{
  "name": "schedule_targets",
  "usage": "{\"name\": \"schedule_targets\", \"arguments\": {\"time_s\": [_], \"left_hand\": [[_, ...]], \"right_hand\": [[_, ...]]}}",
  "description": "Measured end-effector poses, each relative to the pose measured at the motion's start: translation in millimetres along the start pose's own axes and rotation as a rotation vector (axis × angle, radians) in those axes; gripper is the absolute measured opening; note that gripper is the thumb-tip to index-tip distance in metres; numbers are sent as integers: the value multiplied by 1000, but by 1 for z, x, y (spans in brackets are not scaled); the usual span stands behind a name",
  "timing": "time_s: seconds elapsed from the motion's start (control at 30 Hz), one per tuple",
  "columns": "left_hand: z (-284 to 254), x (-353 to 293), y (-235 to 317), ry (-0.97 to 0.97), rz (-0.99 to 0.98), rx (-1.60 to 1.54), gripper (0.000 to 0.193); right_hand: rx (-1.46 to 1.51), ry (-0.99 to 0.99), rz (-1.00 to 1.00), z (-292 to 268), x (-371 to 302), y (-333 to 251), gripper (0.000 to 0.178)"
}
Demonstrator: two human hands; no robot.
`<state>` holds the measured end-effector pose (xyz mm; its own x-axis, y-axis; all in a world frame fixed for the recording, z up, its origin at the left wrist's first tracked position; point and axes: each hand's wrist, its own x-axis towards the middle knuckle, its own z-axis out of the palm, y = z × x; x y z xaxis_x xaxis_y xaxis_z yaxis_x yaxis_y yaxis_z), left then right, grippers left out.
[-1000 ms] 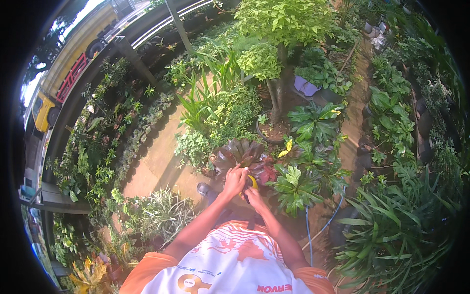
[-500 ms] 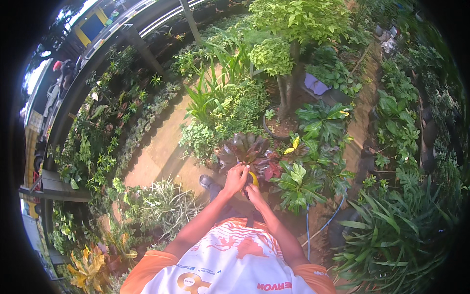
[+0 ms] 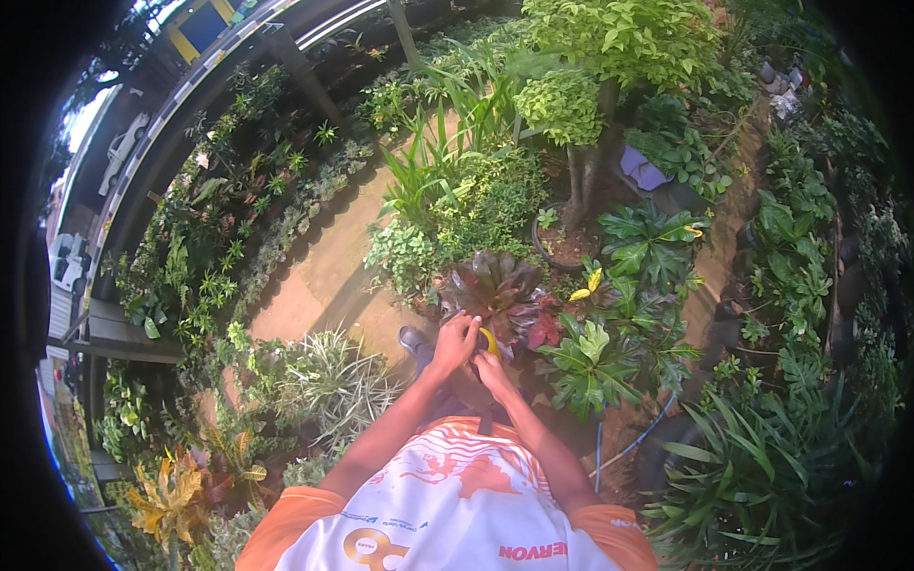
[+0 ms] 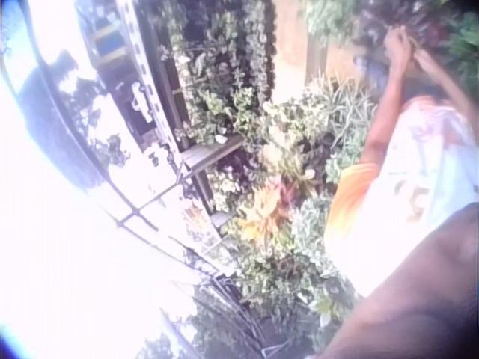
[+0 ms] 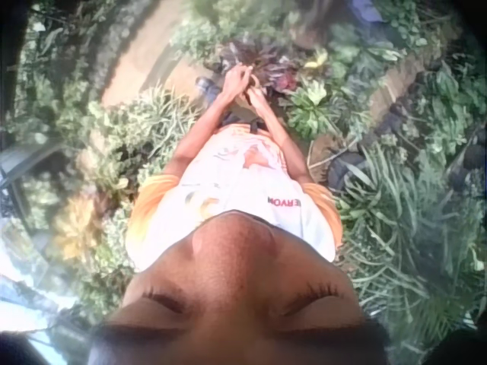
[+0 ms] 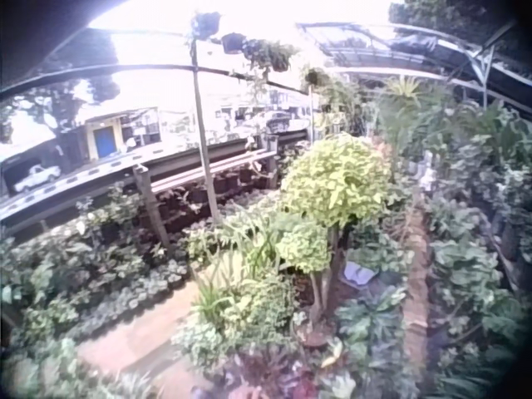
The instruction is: The person walks through a plant nursery and uses a handheld yellow and blue pump sprayer to mist various potted plants. The person moves along a narrow path, stopping to spray different plant groupings, including large-leafed and variegated foliage.
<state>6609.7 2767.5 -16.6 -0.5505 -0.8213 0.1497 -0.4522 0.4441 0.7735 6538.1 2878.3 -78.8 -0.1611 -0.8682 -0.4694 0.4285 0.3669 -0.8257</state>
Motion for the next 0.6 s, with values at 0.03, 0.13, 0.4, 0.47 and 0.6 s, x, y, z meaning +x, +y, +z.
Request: {"name": "schedule_targets", "arguments": {"time_s": [0.03,0.13,0.4,0.47,0.6], "left_hand": [[-1,1,0,9,9,0,33],[-2,4,1,-15,18,-9,33],[29,-2,0,-34,51,-53,34],[40,-4,1,-38,72,-75,34],[59,-6,7,-171,75,-122,32]], "right_hand": [[5,-4,3,1,1,-1,24],[35,-1,7,2,1,-4,23],[102,82,-2,-16,-9,7,20],[91,133,11,-22,-16,10,19],[154,240,27,-29,-33,3,19]]}}
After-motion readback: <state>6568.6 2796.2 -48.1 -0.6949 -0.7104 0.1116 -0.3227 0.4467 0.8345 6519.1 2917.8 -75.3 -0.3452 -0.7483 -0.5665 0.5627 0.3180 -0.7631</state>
